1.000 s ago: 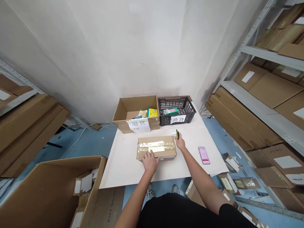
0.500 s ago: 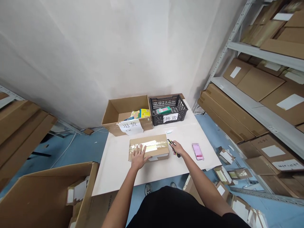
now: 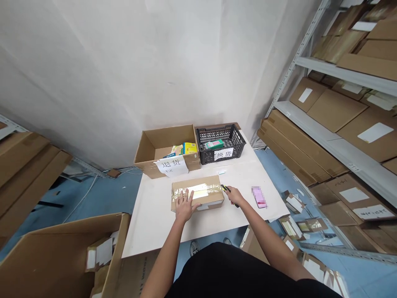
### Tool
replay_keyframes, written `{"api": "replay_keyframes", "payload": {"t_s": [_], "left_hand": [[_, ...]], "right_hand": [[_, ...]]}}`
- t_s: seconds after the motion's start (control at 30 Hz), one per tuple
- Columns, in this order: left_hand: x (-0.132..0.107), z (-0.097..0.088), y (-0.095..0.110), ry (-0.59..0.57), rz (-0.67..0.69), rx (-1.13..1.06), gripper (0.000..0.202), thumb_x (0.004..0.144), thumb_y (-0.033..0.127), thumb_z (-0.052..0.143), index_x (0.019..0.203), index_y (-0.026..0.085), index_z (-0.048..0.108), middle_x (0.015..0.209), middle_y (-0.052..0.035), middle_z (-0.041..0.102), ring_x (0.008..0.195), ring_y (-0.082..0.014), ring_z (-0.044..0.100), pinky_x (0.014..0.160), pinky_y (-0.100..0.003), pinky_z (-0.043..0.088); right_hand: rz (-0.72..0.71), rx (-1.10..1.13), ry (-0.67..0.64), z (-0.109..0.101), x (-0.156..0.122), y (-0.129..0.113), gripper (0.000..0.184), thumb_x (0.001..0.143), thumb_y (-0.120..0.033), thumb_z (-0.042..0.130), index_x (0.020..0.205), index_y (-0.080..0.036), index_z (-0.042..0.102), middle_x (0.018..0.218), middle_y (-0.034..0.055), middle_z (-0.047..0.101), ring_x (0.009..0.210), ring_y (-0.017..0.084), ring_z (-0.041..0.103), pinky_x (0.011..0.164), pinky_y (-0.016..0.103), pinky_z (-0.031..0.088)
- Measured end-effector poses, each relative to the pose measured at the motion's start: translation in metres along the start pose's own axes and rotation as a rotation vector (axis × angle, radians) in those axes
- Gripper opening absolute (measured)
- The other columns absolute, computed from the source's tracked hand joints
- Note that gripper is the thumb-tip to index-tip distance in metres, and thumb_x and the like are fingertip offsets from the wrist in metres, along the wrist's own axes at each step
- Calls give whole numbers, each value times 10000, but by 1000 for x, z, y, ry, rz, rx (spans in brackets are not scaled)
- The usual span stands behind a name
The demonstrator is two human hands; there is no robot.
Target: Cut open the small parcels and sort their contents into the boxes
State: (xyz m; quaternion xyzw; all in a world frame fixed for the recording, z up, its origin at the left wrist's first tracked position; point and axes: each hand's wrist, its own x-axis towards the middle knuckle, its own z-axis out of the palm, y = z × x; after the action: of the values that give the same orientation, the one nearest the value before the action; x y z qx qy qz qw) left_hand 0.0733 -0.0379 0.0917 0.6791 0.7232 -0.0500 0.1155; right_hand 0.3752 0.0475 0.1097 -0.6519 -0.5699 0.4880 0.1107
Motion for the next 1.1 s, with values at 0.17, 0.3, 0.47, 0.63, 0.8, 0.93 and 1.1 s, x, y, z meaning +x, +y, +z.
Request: {"api": "replay_keyframes", "payload": {"t_s": [0.17,0.3,0.47,0.63,0.8,0.93,1.1], "left_hand": [[2,8,-4,52,16,-25,855,948,792,243,1645,296,263,1735,-64,181,1602,-350,106,1267,-554,155],[4,19,-6,98,24,-41,832,959,781,266,1633,294,303,1727,-62,217,1596,-360,130,1262,-565,162],[6,25,-7,128,30,-90,817,955,772,328,1626,306,325,1724,-53,226,1597,-356,130,1262,-557,160],[8,15,-22,105,67,-152,861,917,787,418,1617,290,351,1720,-51,249,1597,-346,136,1257,-522,203],[-12,17,-40,173,17,-97,815,968,725,366,1610,224,376,1699,-101,303,1587,-338,183,1259,-492,215],[-34,25,-13,181,-83,-68,806,987,672,381,1615,167,357,1694,-169,288,1562,-399,214,1214,-555,264],[-46,12,32,133,83,-129,596,998,603,430,1446,244,588,1536,-163,532,1361,-391,483,1080,-557,409]], "right_hand": [[-8,-106,3,4,-14,8,268,1033,-305,485,1251,-194,593,690,-38,607,350,86,522,435,195,404],[-10,-162,-22,4,-25,10,234,1046,-303,469,1211,-199,598,693,-42,602,366,82,539,448,183,401],[-7,-171,-38,-5,-35,17,254,1033,-343,501,1206,-197,617,677,-34,605,369,111,555,457,209,410],[20,-126,250,16,-31,23,429,1048,-477,417,1386,-226,501,867,29,722,649,177,717,659,259,520],[12,-192,265,64,-12,14,884,875,-675,627,1538,-188,304,1261,153,697,1157,307,691,902,360,523],[57,-209,266,56,33,-16,997,827,-695,675,1571,-188,246,1333,169,667,1226,326,654,956,380,503],[89,-278,347,22,92,-75,872,910,-615,622,1573,-175,263,1319,194,664,1228,327,646,961,385,487]]}}
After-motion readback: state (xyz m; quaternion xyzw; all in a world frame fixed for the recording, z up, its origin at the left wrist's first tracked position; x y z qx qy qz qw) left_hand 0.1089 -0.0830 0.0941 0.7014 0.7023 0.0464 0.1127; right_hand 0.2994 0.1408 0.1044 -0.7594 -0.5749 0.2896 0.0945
